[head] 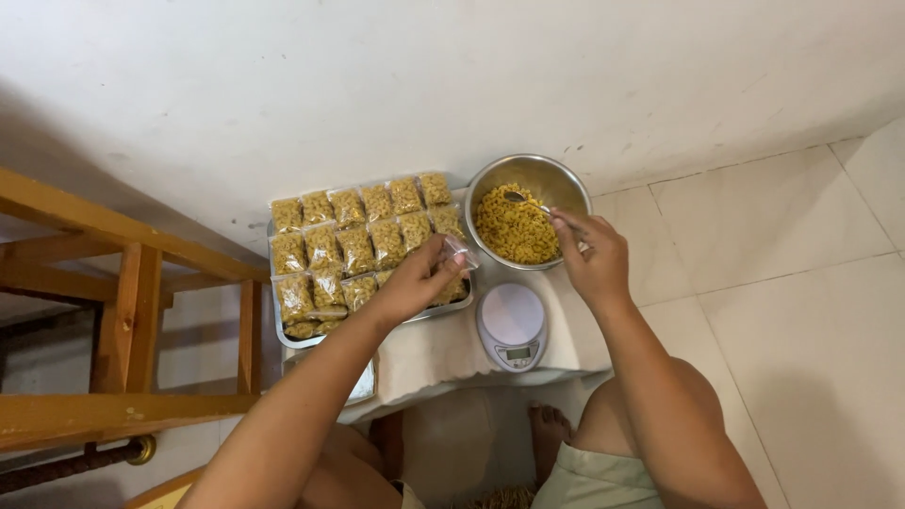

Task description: Filling small plastic bags with snacks, weighing them on a digital scale for consistency, and arranging them on a tray.

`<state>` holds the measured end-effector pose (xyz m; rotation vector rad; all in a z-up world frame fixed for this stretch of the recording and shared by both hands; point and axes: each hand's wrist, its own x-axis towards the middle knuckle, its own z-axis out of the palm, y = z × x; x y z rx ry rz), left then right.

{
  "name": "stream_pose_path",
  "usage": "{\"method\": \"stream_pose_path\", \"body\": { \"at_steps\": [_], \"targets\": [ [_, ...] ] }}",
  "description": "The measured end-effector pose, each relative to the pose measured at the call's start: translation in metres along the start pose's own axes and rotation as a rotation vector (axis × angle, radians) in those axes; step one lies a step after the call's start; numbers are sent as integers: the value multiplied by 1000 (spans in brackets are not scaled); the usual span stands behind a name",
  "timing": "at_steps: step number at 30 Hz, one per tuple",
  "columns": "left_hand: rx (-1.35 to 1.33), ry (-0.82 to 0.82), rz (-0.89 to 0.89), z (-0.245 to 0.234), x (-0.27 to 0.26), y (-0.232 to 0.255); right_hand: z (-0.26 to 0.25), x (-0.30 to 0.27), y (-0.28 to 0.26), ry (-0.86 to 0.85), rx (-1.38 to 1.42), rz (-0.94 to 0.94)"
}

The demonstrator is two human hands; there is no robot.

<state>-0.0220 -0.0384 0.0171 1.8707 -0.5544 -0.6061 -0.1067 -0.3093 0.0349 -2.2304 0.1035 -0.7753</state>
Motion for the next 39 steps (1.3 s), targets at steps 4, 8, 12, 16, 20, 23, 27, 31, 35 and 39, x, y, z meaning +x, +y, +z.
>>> {"method": "stream_pose_path", "body": {
  "at_steps": [4, 8, 12, 16, 20, 23, 27, 31, 35, 39],
  "targets": [
    [-6, -2, 35, 5, -3, 10, 3, -2, 18, -135, -96, -38],
    [-181, 30, 83, 12, -16, 36, 13, -9, 44, -360, -307, -101],
    [-112, 76, 159, 8, -11, 39, 9, -11, 35, -539, -507, -136],
    [-97, 143, 42, 14, -11, 28, -5, -10, 28, -690, -653, -21],
    [-192, 119, 24, 24, -4, 14, -26, -6, -11, -794, -310, 84],
    [-270, 91, 8, 37, -5, 17, -17, -14, -19, -657, 68, 117],
    [-339, 62, -5, 47, -2, 13, 9, -25, -21, -574, 227, 310],
    [-164, 41, -47, 44, -1, 21, 6, -18, -25, -659, 224, 450],
    [-216, -4, -129, 54, 2, 8, 4, -18, -34, -727, 220, 435],
    [-201, -97, -174, 58, 3, 0, 10, -25, -14, -799, 135, 428]
  ]
}}
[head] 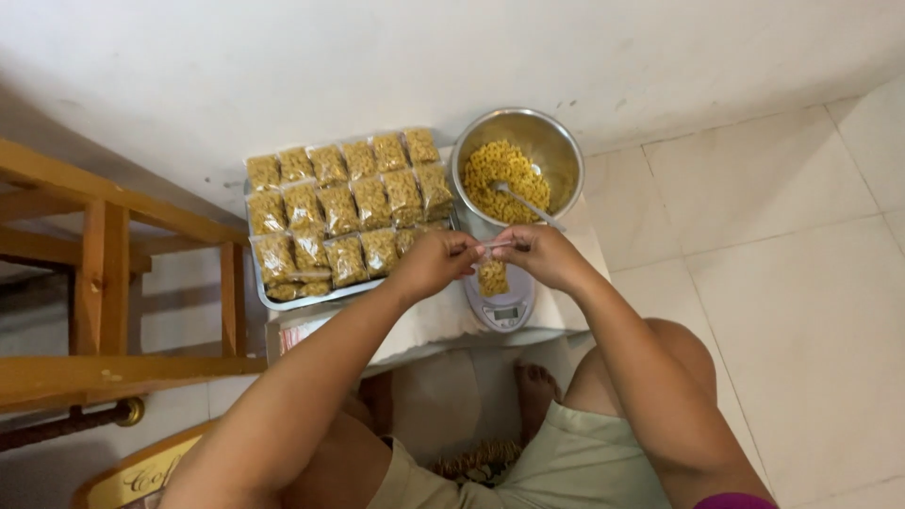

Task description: Filling small plastic bags with snacks, weighing them on a digital scale for consistency, and arranging them on a tray.

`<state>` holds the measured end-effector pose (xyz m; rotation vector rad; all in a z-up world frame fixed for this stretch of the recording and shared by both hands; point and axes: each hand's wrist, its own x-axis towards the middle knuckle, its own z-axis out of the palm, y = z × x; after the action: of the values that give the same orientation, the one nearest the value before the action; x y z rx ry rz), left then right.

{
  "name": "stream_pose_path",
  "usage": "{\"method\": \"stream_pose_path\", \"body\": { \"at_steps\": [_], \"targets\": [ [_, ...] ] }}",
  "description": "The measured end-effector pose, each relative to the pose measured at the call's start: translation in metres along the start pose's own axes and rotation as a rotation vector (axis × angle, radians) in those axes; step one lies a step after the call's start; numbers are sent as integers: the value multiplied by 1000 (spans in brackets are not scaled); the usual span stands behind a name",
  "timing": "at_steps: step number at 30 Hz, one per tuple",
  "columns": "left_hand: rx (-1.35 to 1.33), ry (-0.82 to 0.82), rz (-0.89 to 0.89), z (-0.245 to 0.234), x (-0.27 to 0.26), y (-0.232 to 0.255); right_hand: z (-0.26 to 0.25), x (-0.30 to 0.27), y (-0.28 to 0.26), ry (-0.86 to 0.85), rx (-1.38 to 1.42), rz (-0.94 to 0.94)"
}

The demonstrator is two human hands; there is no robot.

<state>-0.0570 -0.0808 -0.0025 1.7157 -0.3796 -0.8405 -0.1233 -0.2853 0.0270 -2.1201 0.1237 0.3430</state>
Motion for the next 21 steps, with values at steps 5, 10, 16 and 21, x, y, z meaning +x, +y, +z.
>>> {"method": "stream_pose_path", "body": {
  "at_steps": [5, 10, 16, 21],
  "targets": [
    [475, -9, 53, -15, -1, -7, 8, 10, 25, -56, -81, 87],
    [906, 0, 92, -41, -3, -14, 21, 30, 70, -42, -186, 143],
    [958, -3, 56, -64, -9, -9, 27, 42, 87, 26, -269, 154],
    [948, 17, 54, -68, -11, -12, 27, 48, 105, 64, -301, 155]
  ]
}}
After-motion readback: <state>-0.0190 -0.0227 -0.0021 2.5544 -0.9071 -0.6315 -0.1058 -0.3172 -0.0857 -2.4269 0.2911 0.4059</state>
